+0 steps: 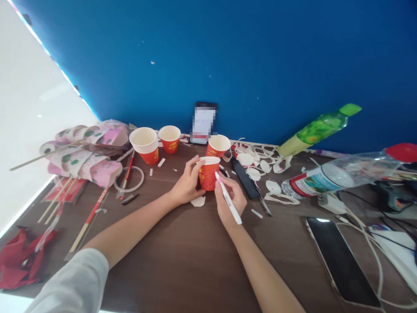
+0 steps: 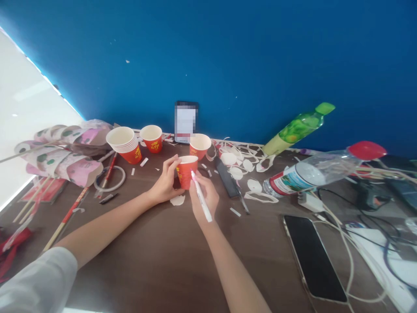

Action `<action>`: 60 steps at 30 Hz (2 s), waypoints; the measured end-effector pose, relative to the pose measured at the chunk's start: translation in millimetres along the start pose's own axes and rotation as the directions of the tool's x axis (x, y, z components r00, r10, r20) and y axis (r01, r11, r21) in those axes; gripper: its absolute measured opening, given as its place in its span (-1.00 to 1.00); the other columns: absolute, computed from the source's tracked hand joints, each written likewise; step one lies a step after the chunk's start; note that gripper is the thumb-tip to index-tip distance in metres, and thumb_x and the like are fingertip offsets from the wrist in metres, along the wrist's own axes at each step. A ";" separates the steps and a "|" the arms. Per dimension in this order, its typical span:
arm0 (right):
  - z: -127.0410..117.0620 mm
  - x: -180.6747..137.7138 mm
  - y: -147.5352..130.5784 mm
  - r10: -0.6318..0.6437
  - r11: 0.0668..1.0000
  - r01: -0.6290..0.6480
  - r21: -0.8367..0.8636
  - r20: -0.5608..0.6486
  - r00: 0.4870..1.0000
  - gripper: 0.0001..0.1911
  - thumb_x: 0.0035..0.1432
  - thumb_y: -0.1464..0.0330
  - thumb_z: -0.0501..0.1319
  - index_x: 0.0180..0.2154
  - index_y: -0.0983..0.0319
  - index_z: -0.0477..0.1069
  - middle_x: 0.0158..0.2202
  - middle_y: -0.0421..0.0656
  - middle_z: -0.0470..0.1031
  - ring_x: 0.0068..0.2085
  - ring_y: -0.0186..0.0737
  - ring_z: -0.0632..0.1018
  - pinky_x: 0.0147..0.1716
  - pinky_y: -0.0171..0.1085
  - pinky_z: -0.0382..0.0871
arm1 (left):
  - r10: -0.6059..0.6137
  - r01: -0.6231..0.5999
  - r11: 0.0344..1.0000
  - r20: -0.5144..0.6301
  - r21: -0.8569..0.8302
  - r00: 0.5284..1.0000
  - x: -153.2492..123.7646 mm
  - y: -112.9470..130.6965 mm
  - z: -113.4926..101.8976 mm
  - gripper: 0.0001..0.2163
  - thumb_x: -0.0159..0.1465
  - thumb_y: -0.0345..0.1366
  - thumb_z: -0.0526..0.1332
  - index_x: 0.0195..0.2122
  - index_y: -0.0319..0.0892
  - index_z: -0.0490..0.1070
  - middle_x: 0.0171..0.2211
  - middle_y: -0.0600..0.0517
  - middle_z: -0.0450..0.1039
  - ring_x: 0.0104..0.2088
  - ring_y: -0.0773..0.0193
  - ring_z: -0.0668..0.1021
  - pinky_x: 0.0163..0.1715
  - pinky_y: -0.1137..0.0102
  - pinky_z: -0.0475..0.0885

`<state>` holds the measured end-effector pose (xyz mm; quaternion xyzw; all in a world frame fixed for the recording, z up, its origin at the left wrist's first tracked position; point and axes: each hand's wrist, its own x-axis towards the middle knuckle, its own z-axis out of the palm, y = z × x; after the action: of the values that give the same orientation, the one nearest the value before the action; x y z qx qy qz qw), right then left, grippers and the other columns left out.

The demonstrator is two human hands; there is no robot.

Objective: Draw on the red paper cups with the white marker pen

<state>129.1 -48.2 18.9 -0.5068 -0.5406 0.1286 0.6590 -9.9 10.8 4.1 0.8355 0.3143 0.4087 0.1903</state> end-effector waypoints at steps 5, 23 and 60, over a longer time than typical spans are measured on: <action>-0.7 0.2 2.5 0.004 1.000 -0.004 0.012 -0.006 1.000 -0.83 0.12 0.42 0.26 -0.20 0.17 0.49 -0.15 -0.10 0.60 -0.08 -0.13 0.62 -0.09 -0.17 0.58 | -0.006 0.006 1.000 0.001 -0.008 1.000 -0.2 0.1 -0.4 -0.09 0.01 -0.50 0.30 0.28 -0.09 -0.25 0.19 -0.27 -0.13 0.31 -0.22 0.06 0.19 -0.10 0.23; -1.5 0.7 2.6 0.079 0.994 -0.078 0.078 -0.011 0.997 -0.90 0.11 0.38 0.26 -0.26 0.19 0.45 -0.19 -0.11 0.59 -0.09 -0.12 0.63 -0.09 -0.15 0.56 | -0.035 0.036 0.998 0.014 -0.049 0.999 0.5 -1.1 -0.3 -0.03 -0.01 -0.53 0.30 0.30 0.00 -0.33 0.20 -0.24 -0.18 0.32 -0.26 0.03 0.18 -0.14 0.22; 1.5 0.6 -3.3 0.214 0.966 -0.211 0.147 -0.007 0.977 -0.87 0.10 0.31 0.28 -0.27 0.19 0.45 -0.09 -0.04 0.60 -0.05 -0.08 0.61 -0.04 -0.11 0.54 | 0.072 -0.076 0.995 -0.060 -0.063 0.996 3.4 -10.0 3.8 -0.21 0.11 -0.48 0.27 0.27 -0.08 -0.18 0.26 -0.28 -0.05 0.35 -0.16 0.01 0.22 -0.15 0.13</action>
<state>126.8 -48.5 21.8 -0.5139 -0.4649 0.2319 0.6827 -9.0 20.2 -2.0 0.8277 0.2750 0.4495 0.1930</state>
